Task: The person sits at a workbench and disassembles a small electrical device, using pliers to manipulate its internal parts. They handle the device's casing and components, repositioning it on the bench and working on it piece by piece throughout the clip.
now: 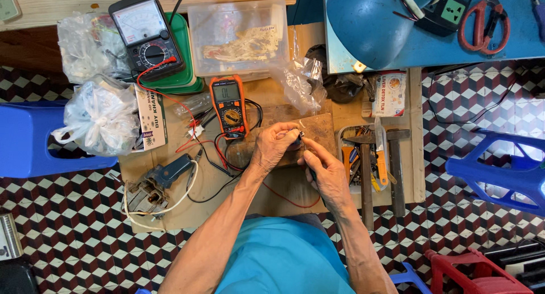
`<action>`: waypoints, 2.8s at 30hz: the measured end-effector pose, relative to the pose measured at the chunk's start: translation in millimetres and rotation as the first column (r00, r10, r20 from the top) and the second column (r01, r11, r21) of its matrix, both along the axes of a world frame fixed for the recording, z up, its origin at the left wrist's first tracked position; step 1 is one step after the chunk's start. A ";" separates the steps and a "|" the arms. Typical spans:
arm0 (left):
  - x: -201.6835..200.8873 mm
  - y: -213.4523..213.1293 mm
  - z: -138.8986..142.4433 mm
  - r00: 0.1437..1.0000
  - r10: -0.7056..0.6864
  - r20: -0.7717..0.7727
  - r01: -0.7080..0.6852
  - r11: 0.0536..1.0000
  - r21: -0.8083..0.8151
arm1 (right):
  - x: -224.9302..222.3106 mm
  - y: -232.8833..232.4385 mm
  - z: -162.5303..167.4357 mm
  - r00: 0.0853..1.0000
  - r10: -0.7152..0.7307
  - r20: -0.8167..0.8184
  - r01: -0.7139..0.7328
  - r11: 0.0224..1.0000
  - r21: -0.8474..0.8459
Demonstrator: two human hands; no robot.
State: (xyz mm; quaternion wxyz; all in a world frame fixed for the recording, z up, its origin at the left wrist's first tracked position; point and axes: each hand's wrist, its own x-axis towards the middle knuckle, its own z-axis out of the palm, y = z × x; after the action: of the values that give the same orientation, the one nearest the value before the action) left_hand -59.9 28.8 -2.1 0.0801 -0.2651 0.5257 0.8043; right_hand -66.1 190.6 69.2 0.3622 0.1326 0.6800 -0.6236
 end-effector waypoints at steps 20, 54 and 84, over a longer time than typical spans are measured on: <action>-3.0 -0.6 -0.9 0.999 0.041 -0.030 -0.036 0.990 0.139 | 1.1 2.2 2.8 1.000 0.024 0.020 -0.023 0.998 -0.050; 2.1 -20.0 3.6 0.997 -0.073 0.024 0.065 0.964 0.257 | 3.5 -8.4 -8.8 0.895 0.211 -0.394 -0.156 0.974 0.166; -1.9 -10.9 1.7 0.998 -0.065 0.009 0.062 0.980 0.191 | -5.4 5.1 16.3 0.992 0.063 0.105 -0.055 0.995 -0.081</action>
State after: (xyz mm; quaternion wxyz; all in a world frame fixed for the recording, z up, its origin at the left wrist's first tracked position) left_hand -61.8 17.8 -0.4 0.1346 -0.2454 0.4540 0.8459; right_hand -71.5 195.7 85.5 0.4214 0.1314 0.6385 -0.6305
